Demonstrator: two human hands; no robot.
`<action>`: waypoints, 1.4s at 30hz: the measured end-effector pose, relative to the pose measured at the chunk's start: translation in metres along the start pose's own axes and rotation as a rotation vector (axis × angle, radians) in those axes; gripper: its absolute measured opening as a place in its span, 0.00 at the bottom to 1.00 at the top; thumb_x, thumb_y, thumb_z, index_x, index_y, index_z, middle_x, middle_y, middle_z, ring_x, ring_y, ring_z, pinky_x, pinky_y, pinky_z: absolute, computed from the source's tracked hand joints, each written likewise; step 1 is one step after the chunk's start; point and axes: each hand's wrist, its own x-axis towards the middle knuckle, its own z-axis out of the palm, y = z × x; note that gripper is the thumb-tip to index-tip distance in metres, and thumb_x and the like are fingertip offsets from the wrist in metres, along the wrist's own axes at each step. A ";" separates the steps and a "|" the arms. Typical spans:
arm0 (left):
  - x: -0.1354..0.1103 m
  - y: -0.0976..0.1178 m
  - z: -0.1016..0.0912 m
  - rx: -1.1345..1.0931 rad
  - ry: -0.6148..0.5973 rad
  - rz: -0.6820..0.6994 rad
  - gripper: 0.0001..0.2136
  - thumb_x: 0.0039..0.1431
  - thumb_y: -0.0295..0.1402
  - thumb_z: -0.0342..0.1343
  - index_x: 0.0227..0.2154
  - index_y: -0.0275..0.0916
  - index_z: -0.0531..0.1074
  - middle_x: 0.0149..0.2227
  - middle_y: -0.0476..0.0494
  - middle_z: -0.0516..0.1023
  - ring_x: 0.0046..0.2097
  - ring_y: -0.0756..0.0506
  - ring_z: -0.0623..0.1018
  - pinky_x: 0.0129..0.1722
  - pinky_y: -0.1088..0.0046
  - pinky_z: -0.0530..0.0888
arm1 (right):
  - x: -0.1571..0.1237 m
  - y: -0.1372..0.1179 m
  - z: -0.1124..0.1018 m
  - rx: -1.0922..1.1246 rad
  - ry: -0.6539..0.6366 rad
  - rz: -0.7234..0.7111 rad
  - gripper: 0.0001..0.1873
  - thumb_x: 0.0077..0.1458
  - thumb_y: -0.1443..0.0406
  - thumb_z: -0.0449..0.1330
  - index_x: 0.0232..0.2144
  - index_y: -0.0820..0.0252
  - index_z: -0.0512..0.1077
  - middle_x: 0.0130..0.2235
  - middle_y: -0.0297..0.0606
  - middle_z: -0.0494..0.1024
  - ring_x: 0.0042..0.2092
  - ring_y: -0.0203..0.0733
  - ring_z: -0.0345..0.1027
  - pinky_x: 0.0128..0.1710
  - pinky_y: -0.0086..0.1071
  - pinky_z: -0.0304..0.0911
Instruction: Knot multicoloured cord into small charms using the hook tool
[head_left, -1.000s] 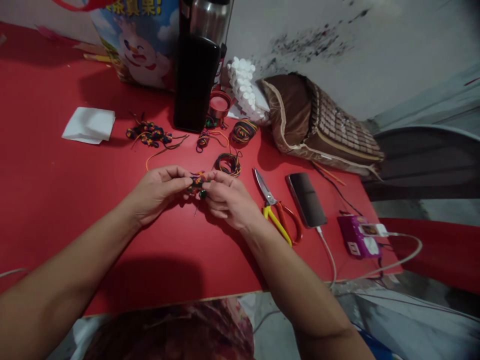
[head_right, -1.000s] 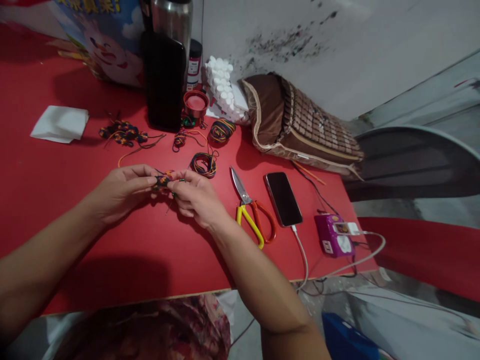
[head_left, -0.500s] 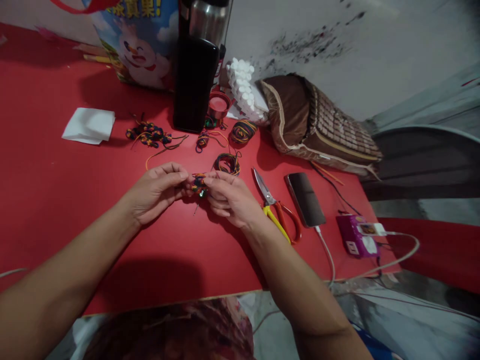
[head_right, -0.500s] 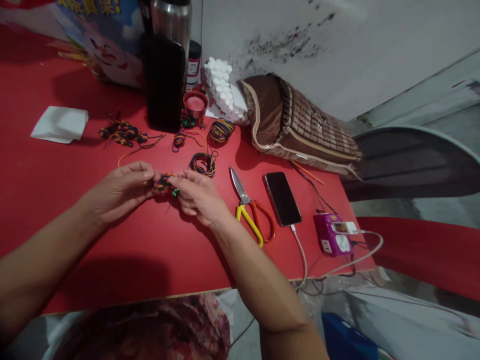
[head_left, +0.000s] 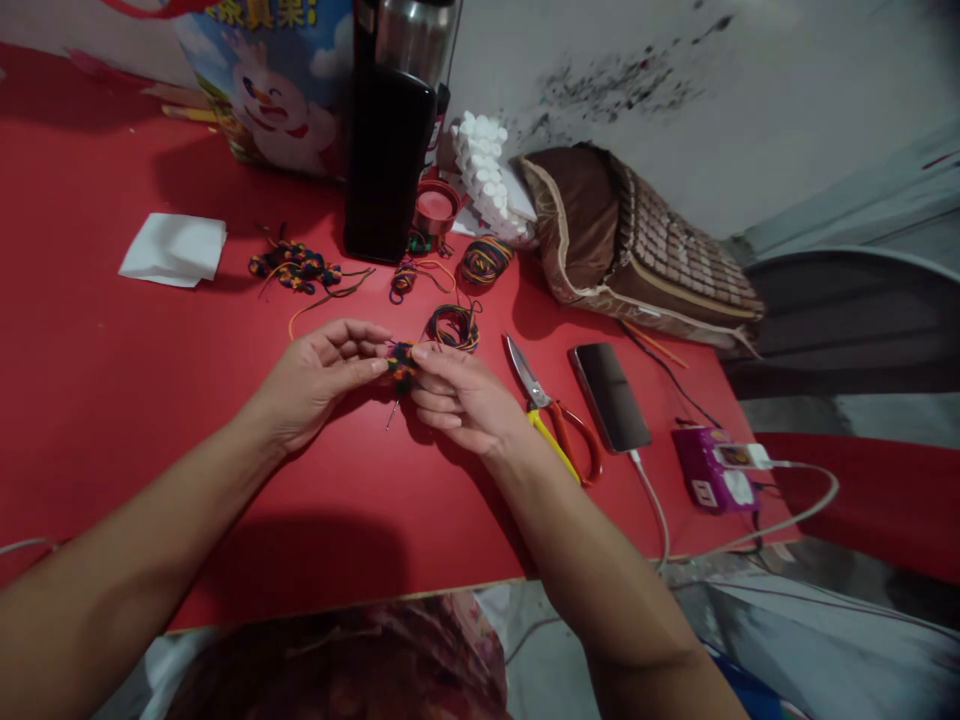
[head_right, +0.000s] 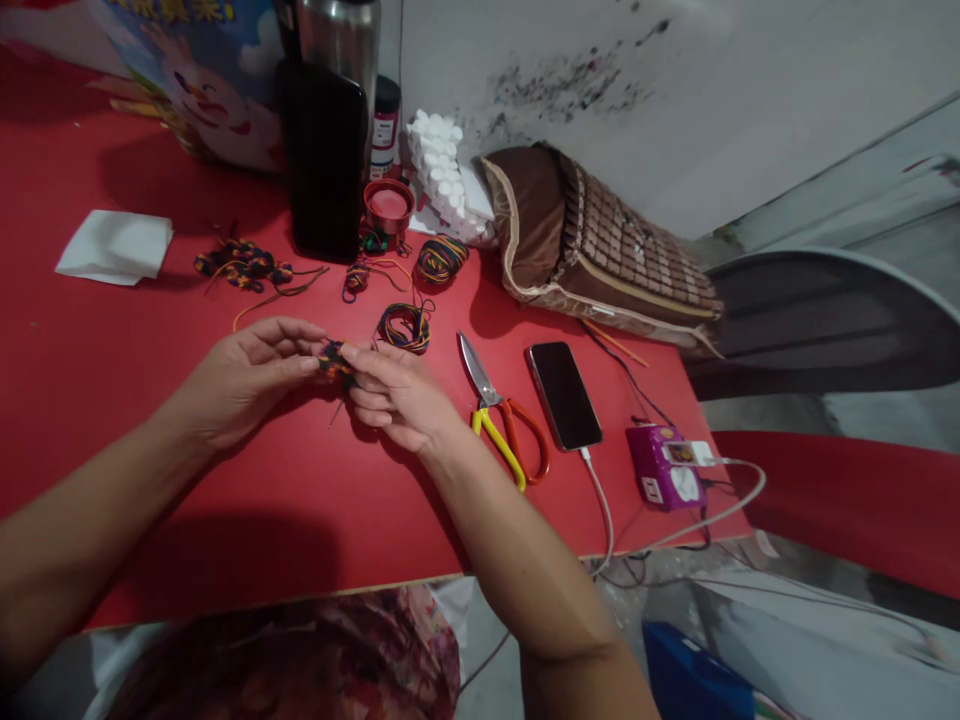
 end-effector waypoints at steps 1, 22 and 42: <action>0.000 0.000 0.000 0.005 0.011 0.008 0.16 0.46 0.28 0.77 0.39 0.37 0.81 0.37 0.46 0.84 0.37 0.49 0.82 0.39 0.75 0.81 | 0.000 0.000 0.000 0.007 -0.005 0.006 0.21 0.50 0.60 0.76 0.27 0.57 0.65 0.17 0.14 0.50 0.18 0.23 0.33 0.14 0.19 0.37; 0.002 0.005 -0.005 -0.093 -0.071 -0.099 0.19 0.40 0.26 0.80 0.37 0.36 0.84 0.33 0.46 0.85 0.32 0.50 0.84 0.33 0.77 0.82 | 0.001 0.008 0.007 -0.069 0.006 -0.037 0.23 0.45 0.59 0.79 0.31 0.59 0.69 0.17 0.14 0.56 0.17 0.21 0.37 0.13 0.19 0.37; -0.001 0.007 -0.001 -0.084 -0.040 -0.160 0.20 0.41 0.23 0.78 0.40 0.35 0.81 0.33 0.45 0.86 0.32 0.48 0.84 0.33 0.75 0.82 | -0.002 0.008 0.012 -0.172 0.036 -0.012 0.14 0.46 0.65 0.70 0.30 0.56 0.67 0.16 0.14 0.58 0.16 0.22 0.36 0.12 0.19 0.36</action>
